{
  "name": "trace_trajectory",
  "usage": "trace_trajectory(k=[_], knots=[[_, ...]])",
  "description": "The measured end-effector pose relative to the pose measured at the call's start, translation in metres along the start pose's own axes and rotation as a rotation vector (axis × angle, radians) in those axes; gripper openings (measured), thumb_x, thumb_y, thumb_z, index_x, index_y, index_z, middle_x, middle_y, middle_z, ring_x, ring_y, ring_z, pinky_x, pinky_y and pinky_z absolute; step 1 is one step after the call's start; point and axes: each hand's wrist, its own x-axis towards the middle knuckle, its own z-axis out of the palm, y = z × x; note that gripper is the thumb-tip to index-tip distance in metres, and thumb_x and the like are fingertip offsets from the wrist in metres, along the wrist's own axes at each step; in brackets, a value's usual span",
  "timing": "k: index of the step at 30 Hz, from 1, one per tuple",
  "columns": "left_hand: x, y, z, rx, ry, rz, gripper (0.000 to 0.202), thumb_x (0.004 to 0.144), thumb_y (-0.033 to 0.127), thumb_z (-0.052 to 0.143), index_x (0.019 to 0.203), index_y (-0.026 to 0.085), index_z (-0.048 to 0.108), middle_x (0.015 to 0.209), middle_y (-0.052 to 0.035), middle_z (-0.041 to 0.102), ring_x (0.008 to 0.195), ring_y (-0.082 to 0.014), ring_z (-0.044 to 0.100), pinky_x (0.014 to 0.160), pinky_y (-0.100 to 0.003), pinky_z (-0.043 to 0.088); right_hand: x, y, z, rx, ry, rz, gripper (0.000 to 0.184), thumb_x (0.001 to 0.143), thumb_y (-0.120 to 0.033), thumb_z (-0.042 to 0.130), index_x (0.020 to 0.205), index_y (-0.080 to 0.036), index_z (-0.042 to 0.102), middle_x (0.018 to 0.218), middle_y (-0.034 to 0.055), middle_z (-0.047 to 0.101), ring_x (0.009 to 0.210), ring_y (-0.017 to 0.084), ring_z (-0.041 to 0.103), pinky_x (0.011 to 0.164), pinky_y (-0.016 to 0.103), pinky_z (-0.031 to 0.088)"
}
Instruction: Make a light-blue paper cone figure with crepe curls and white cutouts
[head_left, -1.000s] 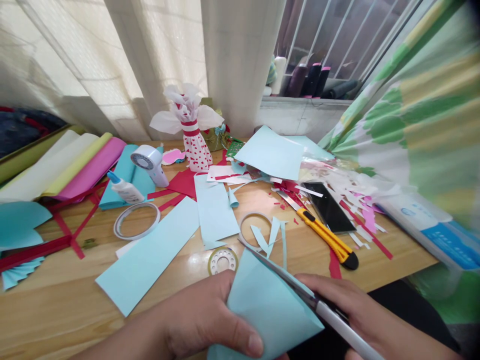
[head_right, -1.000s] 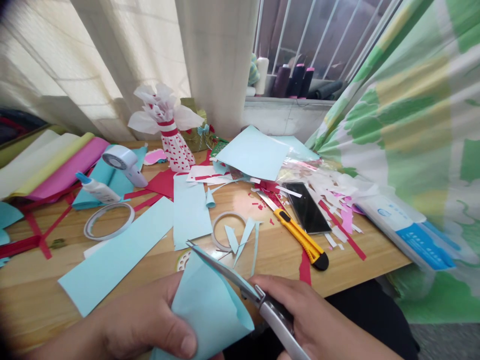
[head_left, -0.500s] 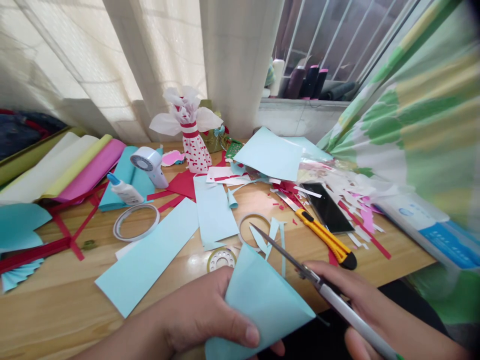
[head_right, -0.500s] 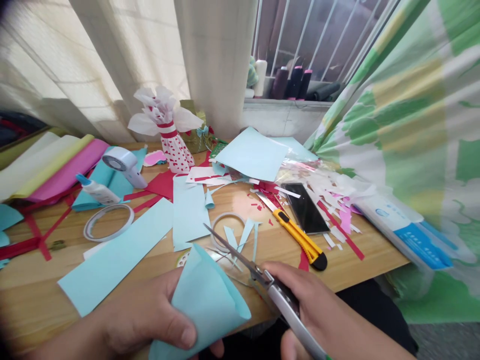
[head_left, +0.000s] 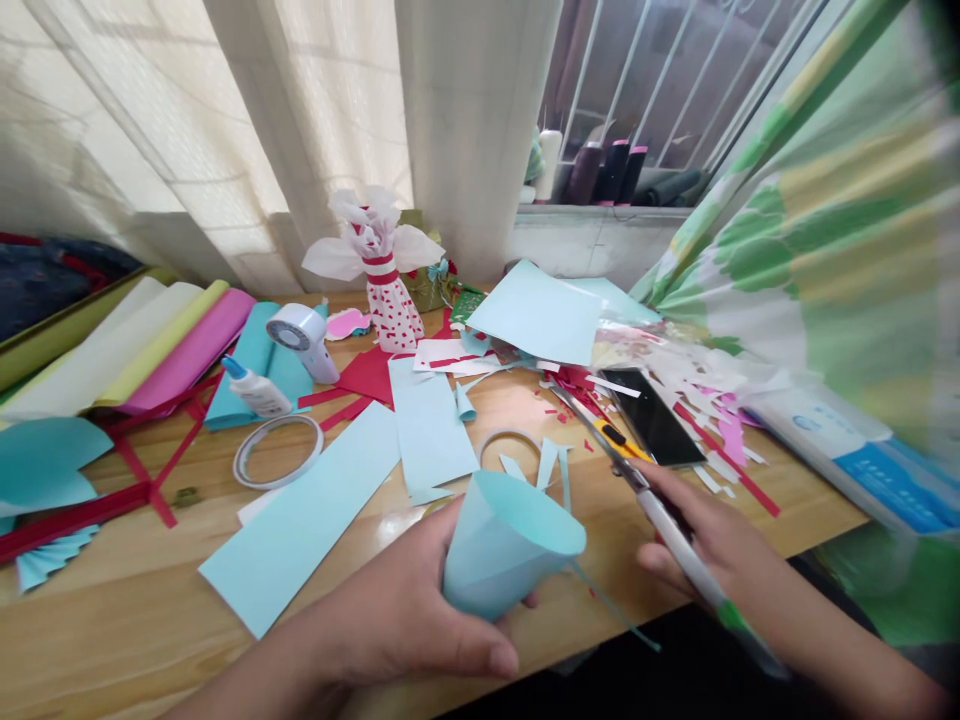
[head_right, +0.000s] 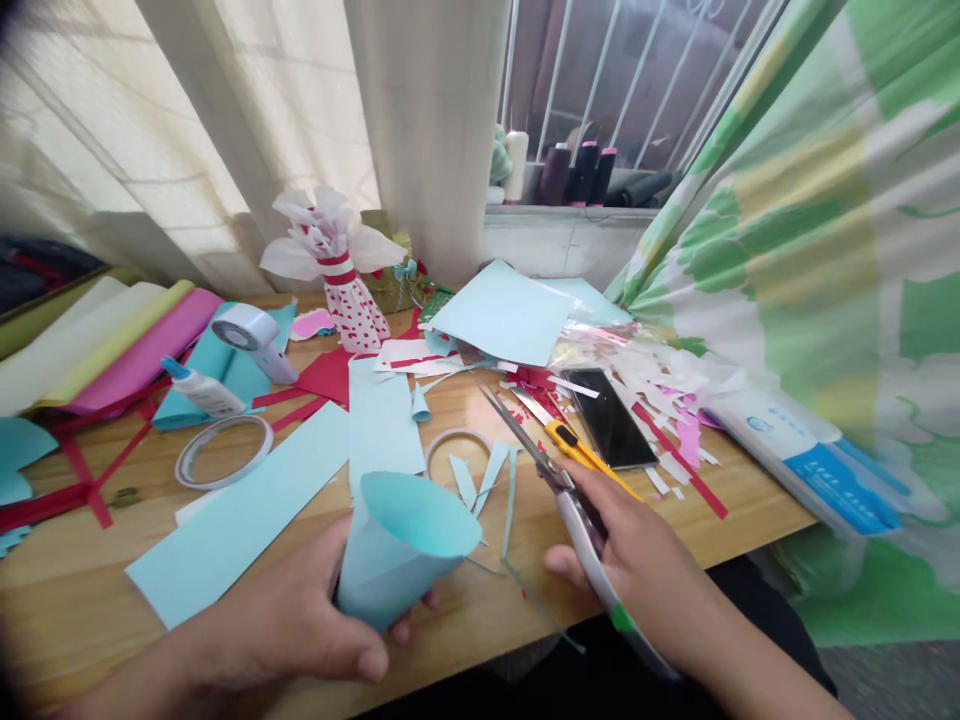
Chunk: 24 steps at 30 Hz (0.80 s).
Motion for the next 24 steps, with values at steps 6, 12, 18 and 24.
trace_trajectory(k=[6,12,18,24], knots=[[-0.001,-0.004,-0.001,-0.133,0.059,-0.001,0.080,0.068,0.051,0.071,0.132,0.019,0.035,0.076,-0.0032,0.061,0.068,-0.0139,0.056,0.059,-0.022,0.041,0.027,-0.009,0.025,-0.290,0.018,0.261,0.057,0.078,-0.040,0.056,0.129,-0.017,0.048,0.127,0.0127,0.056,0.112,0.029,0.055,0.091,0.040,0.044],[0.002,0.000,0.001,-0.360,0.190,-0.024,0.080,0.080,0.034,0.060,0.143,0.026,0.012,0.094,-0.0091,0.062,0.068,-0.0165,0.061,0.056,-0.026,0.047,0.038,-0.018,0.039,-0.418,0.044,0.321,0.054,0.080,-0.033,0.050,0.130,-0.014,0.049,0.114,0.0154,0.060,0.099,0.032,0.060,0.083,0.041,0.045],[0.003,0.005,-0.011,-0.092,0.333,-0.024,0.065,0.080,0.026,0.060,0.139,0.020,0.032,0.076,-0.0042,0.064,0.063,-0.0117,0.057,0.060,-0.022,0.045,0.036,-0.029,0.044,-0.432,0.062,0.323,0.055,0.083,-0.039,0.049,0.132,-0.013,0.047,0.113,0.0160,0.059,0.097,0.031,0.061,0.080,0.039,0.045],[0.004,0.030,-0.032,0.278,0.591,0.046,0.051,0.076,0.040,0.063,0.120,0.017,0.051,0.073,-0.0011,0.062,0.066,-0.0154,0.060,0.064,-0.027,0.050,0.028,-0.020,0.037,-0.438,0.082,0.362,0.052,0.083,-0.039,0.050,0.128,-0.014,0.050,0.108,0.0157,0.060,0.094,0.031,0.062,0.078,0.039,0.045]])
